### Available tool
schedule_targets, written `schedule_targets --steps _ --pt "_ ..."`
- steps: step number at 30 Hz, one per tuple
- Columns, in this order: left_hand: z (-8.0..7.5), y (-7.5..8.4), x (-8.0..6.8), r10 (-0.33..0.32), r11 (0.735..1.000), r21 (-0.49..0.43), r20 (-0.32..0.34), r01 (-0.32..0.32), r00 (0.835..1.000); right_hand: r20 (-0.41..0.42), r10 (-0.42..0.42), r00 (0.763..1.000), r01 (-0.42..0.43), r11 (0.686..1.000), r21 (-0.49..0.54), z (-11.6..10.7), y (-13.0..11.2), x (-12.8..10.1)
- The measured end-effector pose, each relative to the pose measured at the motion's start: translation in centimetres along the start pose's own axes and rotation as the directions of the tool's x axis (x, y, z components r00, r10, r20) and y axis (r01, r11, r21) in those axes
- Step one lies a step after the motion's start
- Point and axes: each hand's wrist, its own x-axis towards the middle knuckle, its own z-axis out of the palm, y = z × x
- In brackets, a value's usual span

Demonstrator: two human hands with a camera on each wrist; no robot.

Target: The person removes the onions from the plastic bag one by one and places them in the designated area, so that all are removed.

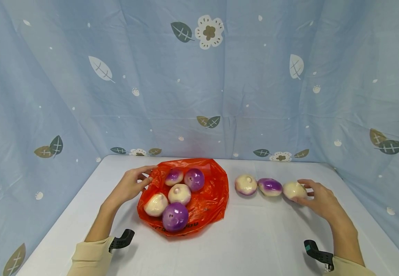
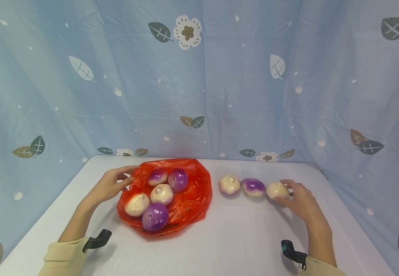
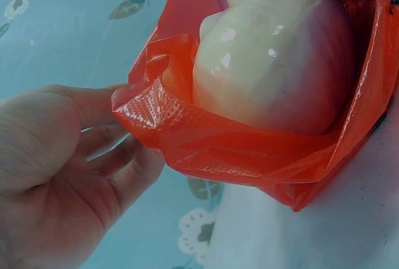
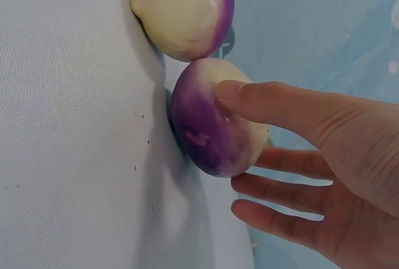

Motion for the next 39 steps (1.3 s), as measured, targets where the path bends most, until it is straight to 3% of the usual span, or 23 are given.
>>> schedule_targets --steps 8,21,30,39 --pt "-0.1 0.1 -0.1 0.001 1.000 0.005 0.000 -0.001 1.000 0.013 0.018 1.000 -0.018 1.000 0.002 -0.4 -0.2 -0.2" --pt "-0.2 0.3 -0.1 0.014 1.000 -0.003 -0.011 -0.014 1.000 -0.012 -0.019 1.000 0.019 0.999 -0.036 -1.6 -1.6 -0.6" --pt "-0.1 0.1 -0.1 0.002 1.000 -0.001 -0.006 -0.002 1.000 -0.028 -0.080 0.996 0.078 0.995 -0.065 -2.3 -4.9 -0.8" --pt "0.0 -0.1 0.0 -0.012 1.000 0.011 0.002 0.012 1.000 -0.034 -0.167 0.985 0.164 0.984 -0.068 -1.2 -8.6 -0.6"
